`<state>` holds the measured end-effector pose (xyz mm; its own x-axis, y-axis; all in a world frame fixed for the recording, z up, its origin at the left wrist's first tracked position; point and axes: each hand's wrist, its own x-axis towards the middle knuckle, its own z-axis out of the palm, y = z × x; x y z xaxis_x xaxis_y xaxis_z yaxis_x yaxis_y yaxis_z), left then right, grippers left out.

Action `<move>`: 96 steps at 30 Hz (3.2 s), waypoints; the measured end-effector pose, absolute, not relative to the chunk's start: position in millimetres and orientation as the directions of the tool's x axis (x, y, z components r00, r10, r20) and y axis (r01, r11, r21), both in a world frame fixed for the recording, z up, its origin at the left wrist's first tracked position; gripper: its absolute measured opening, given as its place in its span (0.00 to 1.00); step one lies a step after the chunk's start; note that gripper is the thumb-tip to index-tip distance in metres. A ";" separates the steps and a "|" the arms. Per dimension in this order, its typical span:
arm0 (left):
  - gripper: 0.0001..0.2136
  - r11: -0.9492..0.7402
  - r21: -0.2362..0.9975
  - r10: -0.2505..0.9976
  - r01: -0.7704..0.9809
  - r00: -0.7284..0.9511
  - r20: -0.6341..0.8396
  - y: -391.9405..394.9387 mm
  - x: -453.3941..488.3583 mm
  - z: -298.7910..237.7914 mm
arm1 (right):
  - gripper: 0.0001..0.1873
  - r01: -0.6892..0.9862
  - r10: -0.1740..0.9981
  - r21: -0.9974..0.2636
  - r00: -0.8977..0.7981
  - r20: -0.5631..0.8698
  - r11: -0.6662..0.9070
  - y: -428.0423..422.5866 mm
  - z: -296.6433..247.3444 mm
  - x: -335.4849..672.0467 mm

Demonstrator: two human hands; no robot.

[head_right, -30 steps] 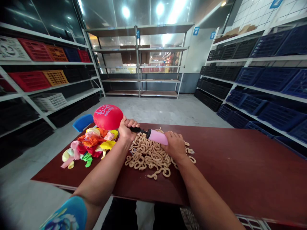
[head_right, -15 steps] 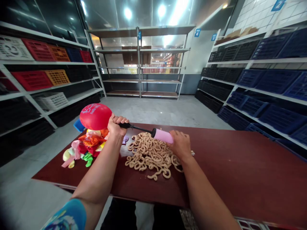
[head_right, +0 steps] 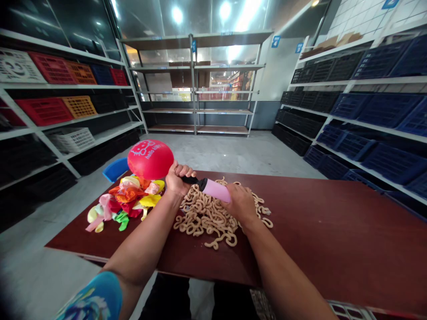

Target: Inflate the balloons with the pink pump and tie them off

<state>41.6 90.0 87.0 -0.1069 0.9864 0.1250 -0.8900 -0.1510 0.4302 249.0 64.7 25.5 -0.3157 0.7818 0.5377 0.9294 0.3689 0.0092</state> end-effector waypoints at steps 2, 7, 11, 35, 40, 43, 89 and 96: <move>0.23 -0.187 0.420 0.982 -0.888 -0.154 0.113 91.5 27.4 93.1 | 0.17 0.935 0.797 0.000 -0.304 0.522 0.356 66.8 27.7 250.3; 0.23 -0.291 0.423 0.956 -0.858 -0.277 0.095 97.4 -9.0 102.1 | 0.16 0.961 0.816 0.009 -0.240 0.525 0.277 71.3 31.5 263.9; 0.23 -0.305 0.401 0.952 -0.864 -0.292 0.095 101.0 -10.3 95.2 | 0.16 0.966 0.823 0.023 -0.231 0.519 0.256 70.9 30.8 268.9; 0.21 -0.327 0.386 0.941 -0.863 -0.334 0.050 104.5 -11.8 94.2 | 0.16 0.976 0.822 0.026 -0.197 0.534 0.216 71.9 32.2 274.5; 0.22 -0.250 0.383 0.966 -0.889 -0.254 0.041 102.0 21.5 81.8 | 0.17 0.963 0.811 0.065 -0.257 0.526 0.263 66.6 32.6 265.4; 0.23 -0.195 0.401 0.980 -0.895 -0.192 0.047 96.9 46.5 75.5 | 0.18 0.952 0.790 0.060 -0.284 0.543 0.301 63.6 30.5 257.2; 0.22 -0.235 0.348 0.970 -0.908 -0.244 0.018 98.0 30.1 84.1 | 0.14 0.962 0.766 0.072 -0.254 0.590 0.263 66.8 30.9 261.6; 0.24 -0.148 0.370 0.989 -0.917 -0.146 0.034 91.5 61.1 75.2 | 0.17 0.947 0.763 0.053 -0.289 0.578 0.318 64.0 27.7 253.1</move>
